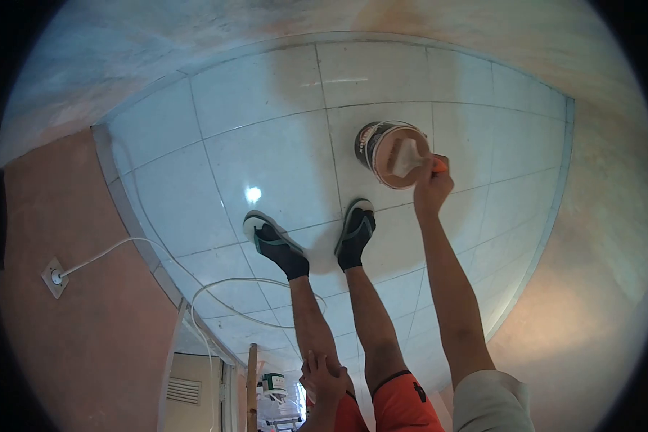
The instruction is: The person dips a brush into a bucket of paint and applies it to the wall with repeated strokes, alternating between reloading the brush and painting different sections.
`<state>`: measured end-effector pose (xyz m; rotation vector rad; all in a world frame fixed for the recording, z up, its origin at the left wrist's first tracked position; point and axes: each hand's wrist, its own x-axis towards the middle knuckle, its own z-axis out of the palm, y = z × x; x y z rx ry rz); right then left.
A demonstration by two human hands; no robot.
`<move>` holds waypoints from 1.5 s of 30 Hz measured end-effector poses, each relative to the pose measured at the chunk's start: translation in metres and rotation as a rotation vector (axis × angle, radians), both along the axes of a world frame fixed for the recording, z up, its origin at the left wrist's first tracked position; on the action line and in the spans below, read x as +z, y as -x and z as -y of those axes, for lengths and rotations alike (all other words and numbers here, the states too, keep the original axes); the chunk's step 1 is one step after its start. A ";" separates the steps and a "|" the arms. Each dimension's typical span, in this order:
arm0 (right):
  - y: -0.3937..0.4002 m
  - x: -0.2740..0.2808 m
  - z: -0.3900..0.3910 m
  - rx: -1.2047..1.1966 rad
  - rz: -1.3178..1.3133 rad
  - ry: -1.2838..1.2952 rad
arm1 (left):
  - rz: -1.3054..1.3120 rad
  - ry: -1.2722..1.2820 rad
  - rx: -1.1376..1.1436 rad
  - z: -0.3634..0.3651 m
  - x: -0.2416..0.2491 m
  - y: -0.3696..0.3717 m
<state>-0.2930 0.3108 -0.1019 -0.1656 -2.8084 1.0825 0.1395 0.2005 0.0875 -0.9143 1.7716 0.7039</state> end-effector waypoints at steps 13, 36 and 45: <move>-0.019 -0.004 0.006 -0.077 -0.017 -0.087 | 0.005 -0.021 -0.049 0.005 0.000 0.001; -0.061 0.108 -0.084 -0.670 0.199 0.812 | -0.138 0.212 -0.013 0.061 0.010 0.041; -0.031 0.416 -0.120 -0.427 0.287 1.170 | -0.575 0.351 0.320 0.045 0.044 0.092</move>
